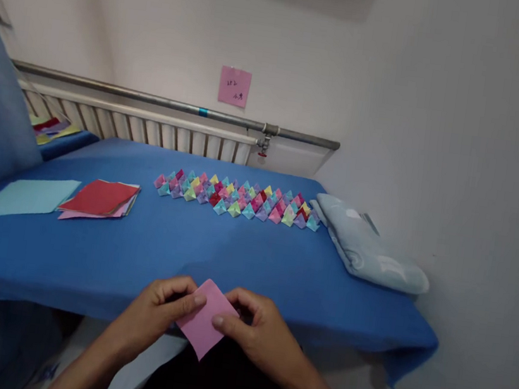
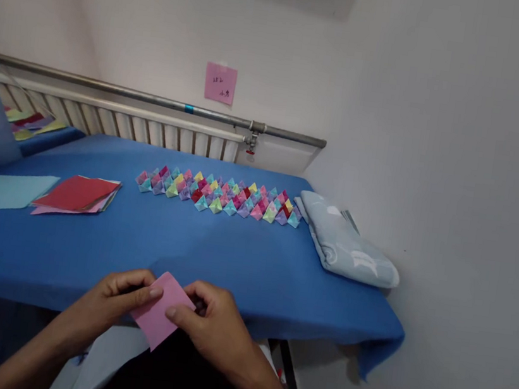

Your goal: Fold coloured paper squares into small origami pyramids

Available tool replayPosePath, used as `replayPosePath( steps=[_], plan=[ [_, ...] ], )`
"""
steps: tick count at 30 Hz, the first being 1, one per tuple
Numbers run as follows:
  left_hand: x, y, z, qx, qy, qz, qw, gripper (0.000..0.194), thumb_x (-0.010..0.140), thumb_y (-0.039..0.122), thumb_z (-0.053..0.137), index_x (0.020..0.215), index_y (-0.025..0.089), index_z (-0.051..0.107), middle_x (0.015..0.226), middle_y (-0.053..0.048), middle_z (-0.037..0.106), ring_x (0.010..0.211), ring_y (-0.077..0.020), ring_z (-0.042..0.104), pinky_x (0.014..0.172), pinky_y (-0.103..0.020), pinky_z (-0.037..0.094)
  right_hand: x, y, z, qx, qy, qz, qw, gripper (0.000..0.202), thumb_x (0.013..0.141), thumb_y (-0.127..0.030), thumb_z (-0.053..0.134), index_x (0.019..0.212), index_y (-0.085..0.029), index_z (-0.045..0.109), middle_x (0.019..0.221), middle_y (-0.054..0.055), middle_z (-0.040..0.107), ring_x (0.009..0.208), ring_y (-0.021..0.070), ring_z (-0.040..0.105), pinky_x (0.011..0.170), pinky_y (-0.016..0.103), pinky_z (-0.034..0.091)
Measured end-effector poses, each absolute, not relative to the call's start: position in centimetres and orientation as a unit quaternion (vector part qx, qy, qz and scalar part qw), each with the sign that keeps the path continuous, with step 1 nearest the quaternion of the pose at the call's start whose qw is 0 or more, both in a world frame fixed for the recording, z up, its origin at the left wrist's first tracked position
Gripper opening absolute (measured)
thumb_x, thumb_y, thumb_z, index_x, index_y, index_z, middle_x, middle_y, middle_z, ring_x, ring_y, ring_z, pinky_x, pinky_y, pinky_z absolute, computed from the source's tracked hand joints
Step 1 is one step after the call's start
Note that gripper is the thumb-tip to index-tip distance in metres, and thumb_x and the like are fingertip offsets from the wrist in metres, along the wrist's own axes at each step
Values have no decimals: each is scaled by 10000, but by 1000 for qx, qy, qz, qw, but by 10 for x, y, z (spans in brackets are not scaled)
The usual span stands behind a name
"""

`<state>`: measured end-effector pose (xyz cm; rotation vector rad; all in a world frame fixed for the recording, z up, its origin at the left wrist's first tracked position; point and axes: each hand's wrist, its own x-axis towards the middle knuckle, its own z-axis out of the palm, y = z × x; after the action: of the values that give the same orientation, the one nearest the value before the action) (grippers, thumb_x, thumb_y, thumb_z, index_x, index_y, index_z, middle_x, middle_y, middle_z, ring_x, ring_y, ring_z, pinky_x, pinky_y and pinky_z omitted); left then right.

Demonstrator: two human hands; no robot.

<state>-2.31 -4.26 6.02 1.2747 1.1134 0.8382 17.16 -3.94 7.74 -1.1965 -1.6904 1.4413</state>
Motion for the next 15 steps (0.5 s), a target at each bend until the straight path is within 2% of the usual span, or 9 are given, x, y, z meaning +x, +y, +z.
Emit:
replayPosePath(
  steps=[5, 9, 12, 15],
  plan=[
    [-26, -43, 48, 483, 464, 415, 615, 368, 757, 480, 680, 613, 160, 568, 595, 45, 435, 603, -95, 358, 587, -207, 304, 175, -44, 76, -463, -655, 496, 332, 229, 817, -330, 588, 663, -161, 604, 651, -24, 543, 651, 116, 471, 627, 237, 362],
    [-20, -43, 40, 385, 432, 465, 670, 389, 679, 449, 776, 565, 152, 553, 551, 55, 443, 556, -74, 365, 546, -182, 320, 175, -42, 77, -458, -661, 469, 367, 258, 844, -359, 562, 678, -168, 610, 648, -25, 536, 650, 117, 469, 631, 237, 361],
    [-15, -41, 40, 281, 431, 499, 697, 363, 597, 416, 845, 600, 144, 604, 567, 43, 529, 537, -66, 435, 529, -172, 374, 175, -41, 76, -451, -645, 471, 398, 282, 868, -387, 528, 706, -172, 610, 677, -22, 542, 678, 122, 480, 659, 239, 373],
    [-14, -37, 41, 191, 427, 534, 704, 337, 532, 338, 893, 689, 142, 669, 651, 18, 626, 574, -85, 536, 561, -190, 458, 174, -43, 72, -443, -632, 498, 395, 276, 866, -403, 530, 731, -174, 606, 685, -23, 533, 676, 122, 471, 641, 234, 369]
  ],
)
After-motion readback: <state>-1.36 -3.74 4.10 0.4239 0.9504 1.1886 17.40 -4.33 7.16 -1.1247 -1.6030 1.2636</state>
